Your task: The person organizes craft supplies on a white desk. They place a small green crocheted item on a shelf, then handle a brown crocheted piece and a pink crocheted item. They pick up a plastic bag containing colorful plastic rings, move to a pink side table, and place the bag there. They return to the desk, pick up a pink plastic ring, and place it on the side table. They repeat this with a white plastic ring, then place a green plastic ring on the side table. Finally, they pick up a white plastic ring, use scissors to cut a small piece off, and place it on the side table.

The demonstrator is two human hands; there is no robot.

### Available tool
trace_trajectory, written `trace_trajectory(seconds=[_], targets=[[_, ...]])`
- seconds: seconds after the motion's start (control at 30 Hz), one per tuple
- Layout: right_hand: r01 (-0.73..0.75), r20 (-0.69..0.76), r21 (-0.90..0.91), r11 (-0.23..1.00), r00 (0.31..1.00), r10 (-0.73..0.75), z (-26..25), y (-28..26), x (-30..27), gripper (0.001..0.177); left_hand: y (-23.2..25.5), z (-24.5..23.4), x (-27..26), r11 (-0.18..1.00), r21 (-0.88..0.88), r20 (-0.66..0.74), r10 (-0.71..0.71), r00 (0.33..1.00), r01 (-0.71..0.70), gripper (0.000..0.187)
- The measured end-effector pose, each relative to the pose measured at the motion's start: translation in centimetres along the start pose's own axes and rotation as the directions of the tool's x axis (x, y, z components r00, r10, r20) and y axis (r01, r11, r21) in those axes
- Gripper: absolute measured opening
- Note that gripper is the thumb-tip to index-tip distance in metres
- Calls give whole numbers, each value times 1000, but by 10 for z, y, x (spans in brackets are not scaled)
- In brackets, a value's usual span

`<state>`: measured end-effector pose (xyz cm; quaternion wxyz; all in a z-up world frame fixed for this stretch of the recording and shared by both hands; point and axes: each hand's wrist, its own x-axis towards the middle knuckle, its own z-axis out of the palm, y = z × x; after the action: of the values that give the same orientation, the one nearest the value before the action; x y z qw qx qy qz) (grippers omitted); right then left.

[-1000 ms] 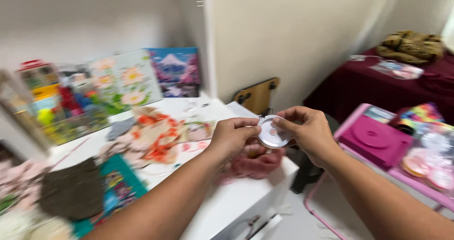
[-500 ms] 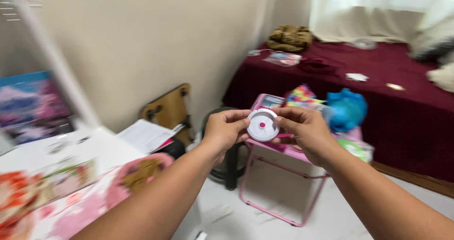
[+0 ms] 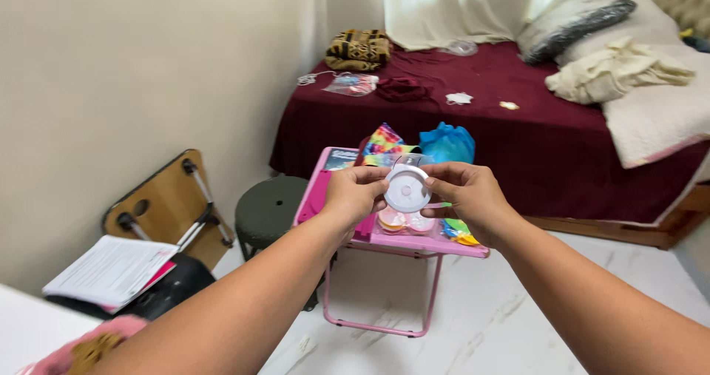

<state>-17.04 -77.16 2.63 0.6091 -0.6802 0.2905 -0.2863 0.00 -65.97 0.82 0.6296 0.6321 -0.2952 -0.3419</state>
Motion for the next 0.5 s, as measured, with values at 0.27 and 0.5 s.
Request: trace_trajectory(seconds=[0.27,0.5], targets=[[-59,-42,-39,997,997,58,-32,16,37,26,-21,29,67,1000,-4,95,-26,995,27,27],[-111,-55,-3,994,992,111,-49,34,111,26,-33,39,147,998,3,148,-63,987,63,24]])
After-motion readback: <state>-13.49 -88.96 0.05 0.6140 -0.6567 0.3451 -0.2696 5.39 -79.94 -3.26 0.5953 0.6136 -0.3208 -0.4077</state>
